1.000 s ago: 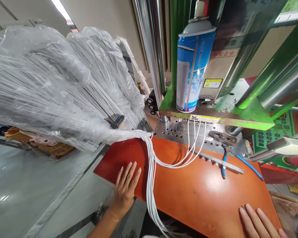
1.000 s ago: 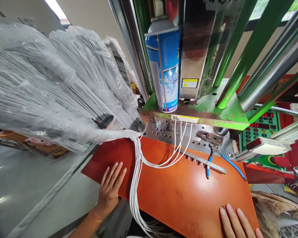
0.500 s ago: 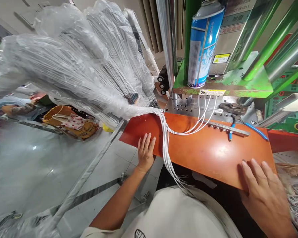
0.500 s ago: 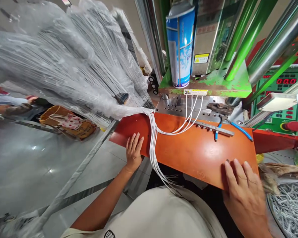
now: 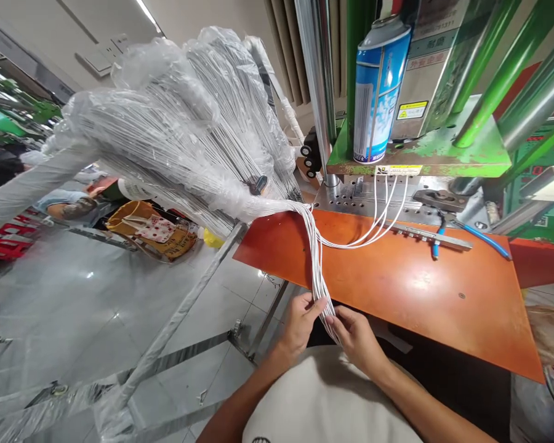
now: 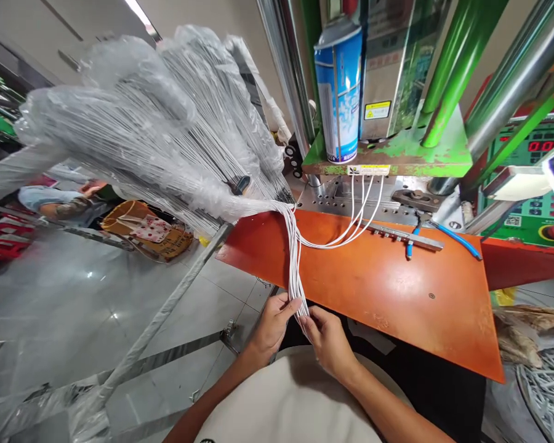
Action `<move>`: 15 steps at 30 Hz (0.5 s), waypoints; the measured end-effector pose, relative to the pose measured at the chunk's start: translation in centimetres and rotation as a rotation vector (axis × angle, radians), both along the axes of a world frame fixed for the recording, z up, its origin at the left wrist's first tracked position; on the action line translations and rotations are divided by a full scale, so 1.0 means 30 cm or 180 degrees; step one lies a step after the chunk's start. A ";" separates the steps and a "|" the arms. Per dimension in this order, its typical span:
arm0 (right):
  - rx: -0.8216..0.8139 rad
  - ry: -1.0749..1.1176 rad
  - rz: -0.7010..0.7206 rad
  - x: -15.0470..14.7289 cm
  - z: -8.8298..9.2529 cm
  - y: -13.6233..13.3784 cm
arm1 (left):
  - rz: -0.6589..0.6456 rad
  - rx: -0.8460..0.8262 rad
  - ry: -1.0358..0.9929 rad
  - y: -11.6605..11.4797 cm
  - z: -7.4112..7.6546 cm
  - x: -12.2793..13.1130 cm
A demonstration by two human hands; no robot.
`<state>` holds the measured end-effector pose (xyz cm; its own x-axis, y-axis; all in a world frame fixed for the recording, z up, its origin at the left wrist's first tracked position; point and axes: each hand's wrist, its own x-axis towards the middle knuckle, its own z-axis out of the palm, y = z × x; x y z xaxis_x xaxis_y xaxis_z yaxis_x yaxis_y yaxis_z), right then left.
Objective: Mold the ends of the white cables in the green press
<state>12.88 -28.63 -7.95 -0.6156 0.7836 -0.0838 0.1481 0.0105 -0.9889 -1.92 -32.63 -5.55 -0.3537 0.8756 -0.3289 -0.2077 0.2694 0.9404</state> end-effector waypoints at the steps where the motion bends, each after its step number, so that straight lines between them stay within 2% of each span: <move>1: -0.0071 0.0014 -0.0003 0.017 0.002 -0.002 | -0.0025 0.0020 -0.0044 0.007 -0.005 0.004; 6: -0.0303 -0.0031 -0.0191 0.099 0.058 0.000 | -0.0246 0.0020 0.0221 0.006 -0.011 -0.006; 8: -0.0566 -0.0046 -0.0164 0.127 0.099 0.015 | -0.0370 -0.0056 0.0558 0.004 -0.003 -0.024; 10: -0.0600 -0.0161 -0.0083 0.151 0.141 0.034 | -0.0588 -0.0133 0.1060 0.002 0.014 -0.050; 13: 0.0206 -0.0690 -0.0109 0.168 0.195 0.063 | -0.0718 -0.0142 0.2337 -0.001 0.062 -0.095; 15: 0.0782 -0.1089 -0.0179 0.172 0.229 0.088 | -0.0458 0.0167 0.3218 0.004 0.113 -0.113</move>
<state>18.04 -25.99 -1.08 -0.5405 0.8373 -0.0825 0.4744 0.2223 -0.8518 -5.32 -32.50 -2.15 -0.3348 0.9364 0.1051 0.7206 0.1825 0.6689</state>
